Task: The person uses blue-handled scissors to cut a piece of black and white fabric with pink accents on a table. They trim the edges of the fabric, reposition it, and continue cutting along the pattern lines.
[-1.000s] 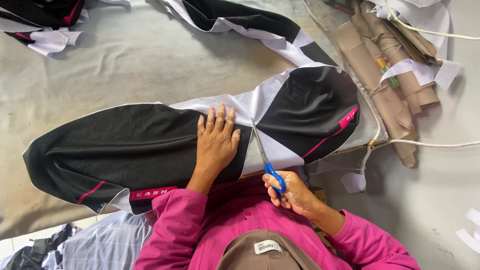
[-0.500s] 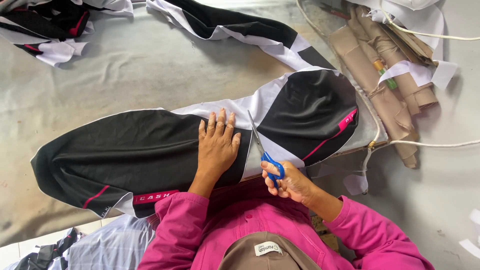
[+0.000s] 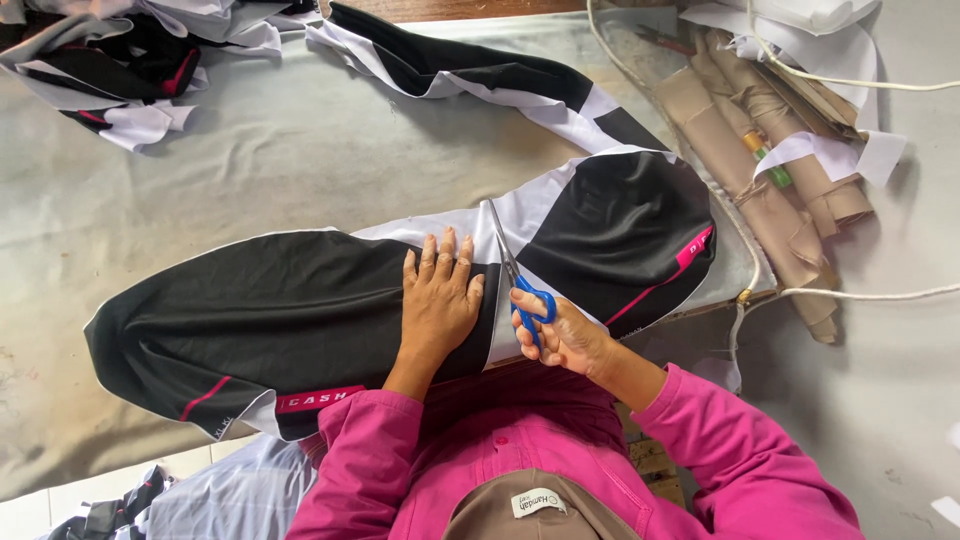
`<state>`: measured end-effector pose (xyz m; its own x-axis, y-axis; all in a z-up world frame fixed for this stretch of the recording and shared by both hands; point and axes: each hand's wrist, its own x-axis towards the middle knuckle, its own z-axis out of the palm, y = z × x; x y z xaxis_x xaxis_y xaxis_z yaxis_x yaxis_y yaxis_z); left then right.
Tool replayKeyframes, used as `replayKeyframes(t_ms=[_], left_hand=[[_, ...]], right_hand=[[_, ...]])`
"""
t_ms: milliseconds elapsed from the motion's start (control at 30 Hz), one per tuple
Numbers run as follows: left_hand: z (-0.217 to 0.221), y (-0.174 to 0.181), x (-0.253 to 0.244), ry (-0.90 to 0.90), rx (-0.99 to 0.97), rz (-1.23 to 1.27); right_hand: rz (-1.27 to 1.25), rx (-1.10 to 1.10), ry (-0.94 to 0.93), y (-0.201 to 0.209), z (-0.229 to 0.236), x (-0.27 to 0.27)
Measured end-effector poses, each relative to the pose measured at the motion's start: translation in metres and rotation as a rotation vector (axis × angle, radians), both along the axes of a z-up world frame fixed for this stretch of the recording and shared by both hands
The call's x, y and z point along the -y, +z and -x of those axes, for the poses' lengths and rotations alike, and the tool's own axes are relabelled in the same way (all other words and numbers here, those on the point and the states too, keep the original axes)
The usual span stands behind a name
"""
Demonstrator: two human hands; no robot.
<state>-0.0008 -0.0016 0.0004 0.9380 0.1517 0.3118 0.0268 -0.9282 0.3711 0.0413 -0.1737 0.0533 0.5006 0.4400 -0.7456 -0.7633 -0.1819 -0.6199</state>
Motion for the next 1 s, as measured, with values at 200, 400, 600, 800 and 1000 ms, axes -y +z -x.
replayKeyframes(t_ms=[200, 400, 600, 800, 1000], left_hand=[[0.0, -0.001, 0.0, 0.005, -0.002, -0.002], [0.0, 0.001, 0.0, 0.006, 0.007, -0.018], [-0.001, -0.002, 0.0, 0.01, 0.044, -0.013], [0.015, 0.021, -0.055, 0.029, 0.251, 0.056], [0.095, -0.017, -0.253, 0.521, 0.116, -0.267]], right_hand=[[0.003, 0.018, -0.018, -0.003, -0.003, 0.0], [-0.005, 0.081, -0.018, -0.014, -0.02, -0.002], [0.096, 0.193, -0.211, -0.039, -0.059, 0.033], [0.197, 0.368, -0.33, -0.029, -0.101, 0.106], [0.37, 0.671, 0.073, 0.027, -0.06, 0.048]])
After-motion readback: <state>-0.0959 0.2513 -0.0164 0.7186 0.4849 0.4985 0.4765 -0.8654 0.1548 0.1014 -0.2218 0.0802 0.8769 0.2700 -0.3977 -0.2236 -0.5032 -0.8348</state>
